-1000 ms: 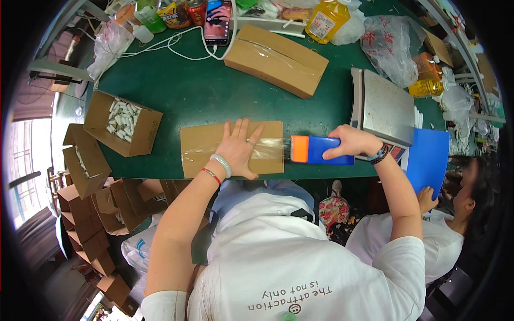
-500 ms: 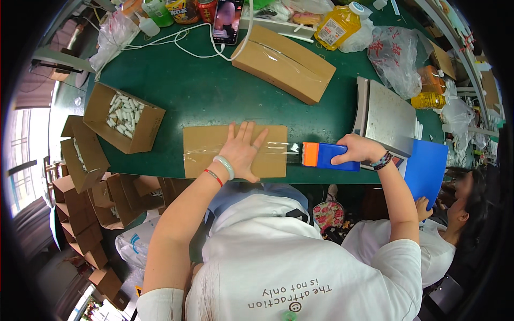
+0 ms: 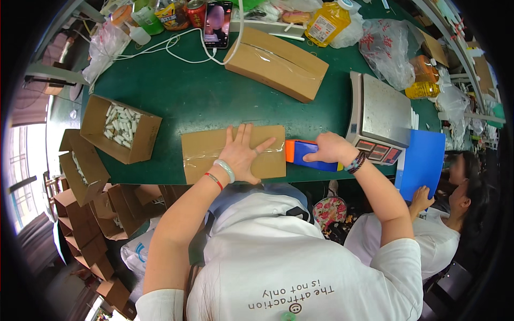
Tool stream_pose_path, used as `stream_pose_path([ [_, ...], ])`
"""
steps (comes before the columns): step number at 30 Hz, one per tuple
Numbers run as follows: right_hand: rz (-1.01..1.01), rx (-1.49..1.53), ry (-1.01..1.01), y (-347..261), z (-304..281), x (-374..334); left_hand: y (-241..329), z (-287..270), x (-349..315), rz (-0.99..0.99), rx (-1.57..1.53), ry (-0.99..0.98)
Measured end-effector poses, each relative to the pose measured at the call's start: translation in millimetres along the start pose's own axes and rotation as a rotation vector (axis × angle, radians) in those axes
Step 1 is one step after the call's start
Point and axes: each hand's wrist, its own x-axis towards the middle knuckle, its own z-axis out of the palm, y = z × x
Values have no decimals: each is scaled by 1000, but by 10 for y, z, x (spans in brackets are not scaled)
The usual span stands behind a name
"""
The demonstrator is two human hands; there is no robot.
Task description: The person packs small components into cardboard boxes, then seals each box shut with a tape dispenser, weighs it on a scale, and stacks the finished boxes.
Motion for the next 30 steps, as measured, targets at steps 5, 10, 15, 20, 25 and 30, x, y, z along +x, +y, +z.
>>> stream_pose_path([
  [5,167,15,154,-477,40,-211,-8,9,13,-7,5,-2],
  [10,132,-11,228,-499,399,-204,-12,41,-12,100,62,-10],
  [15,284,-51,632,-109,803,70,32,111,74,343,130,-42],
  [20,95,30,1088,-207,1022,234,142,155,88,237,67,36],
  [25,-257,336,933,-871,807,644,131,182,110,231,73,11],
  [30,-189,218,916,-876,911,815,-91,278,-221,-82,-177,237],
])
